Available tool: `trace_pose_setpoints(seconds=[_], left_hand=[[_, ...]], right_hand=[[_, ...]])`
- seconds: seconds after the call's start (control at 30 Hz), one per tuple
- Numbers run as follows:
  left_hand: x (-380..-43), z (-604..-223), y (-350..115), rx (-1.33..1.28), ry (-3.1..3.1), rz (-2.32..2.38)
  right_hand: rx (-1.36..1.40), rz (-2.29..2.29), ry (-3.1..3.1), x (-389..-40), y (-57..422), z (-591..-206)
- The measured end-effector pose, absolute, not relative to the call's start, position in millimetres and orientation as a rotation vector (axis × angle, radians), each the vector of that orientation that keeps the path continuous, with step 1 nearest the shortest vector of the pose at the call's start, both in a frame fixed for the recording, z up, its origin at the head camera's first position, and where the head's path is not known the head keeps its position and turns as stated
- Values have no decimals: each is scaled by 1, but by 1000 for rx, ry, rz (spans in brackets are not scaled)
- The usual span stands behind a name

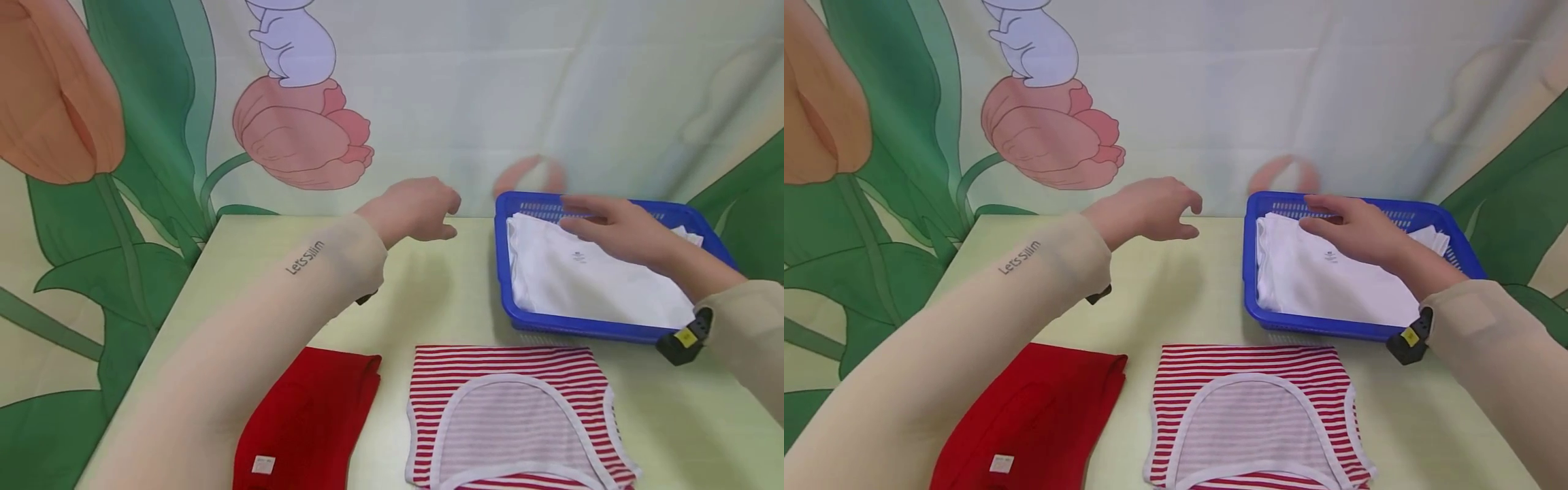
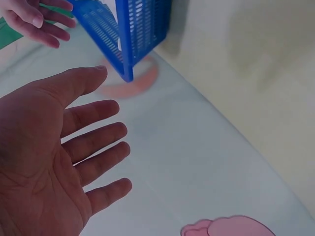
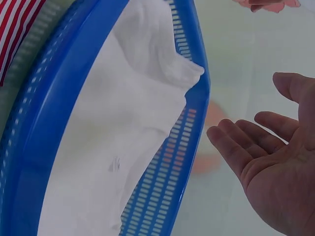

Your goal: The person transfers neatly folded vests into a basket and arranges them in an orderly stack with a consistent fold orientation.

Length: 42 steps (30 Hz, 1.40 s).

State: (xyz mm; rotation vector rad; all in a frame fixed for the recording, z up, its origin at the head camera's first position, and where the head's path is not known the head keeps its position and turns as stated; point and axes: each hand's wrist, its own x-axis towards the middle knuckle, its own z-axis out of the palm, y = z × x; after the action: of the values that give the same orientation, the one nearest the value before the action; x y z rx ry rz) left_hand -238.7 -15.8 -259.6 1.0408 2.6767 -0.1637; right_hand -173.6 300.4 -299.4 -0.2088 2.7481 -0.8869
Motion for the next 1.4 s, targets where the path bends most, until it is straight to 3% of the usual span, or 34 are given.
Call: trace_pose_setpoints(seconds=[0.63, 1.4], left_hand=[[-217, -266, -101, 902, 2681, -29], [-181, -292, -207, 806, 2736, 130]], right_hand=[[-522, -1021, 2712, -171, 229, -299], [-698, -1048, 2631, -160, 177, -307]])
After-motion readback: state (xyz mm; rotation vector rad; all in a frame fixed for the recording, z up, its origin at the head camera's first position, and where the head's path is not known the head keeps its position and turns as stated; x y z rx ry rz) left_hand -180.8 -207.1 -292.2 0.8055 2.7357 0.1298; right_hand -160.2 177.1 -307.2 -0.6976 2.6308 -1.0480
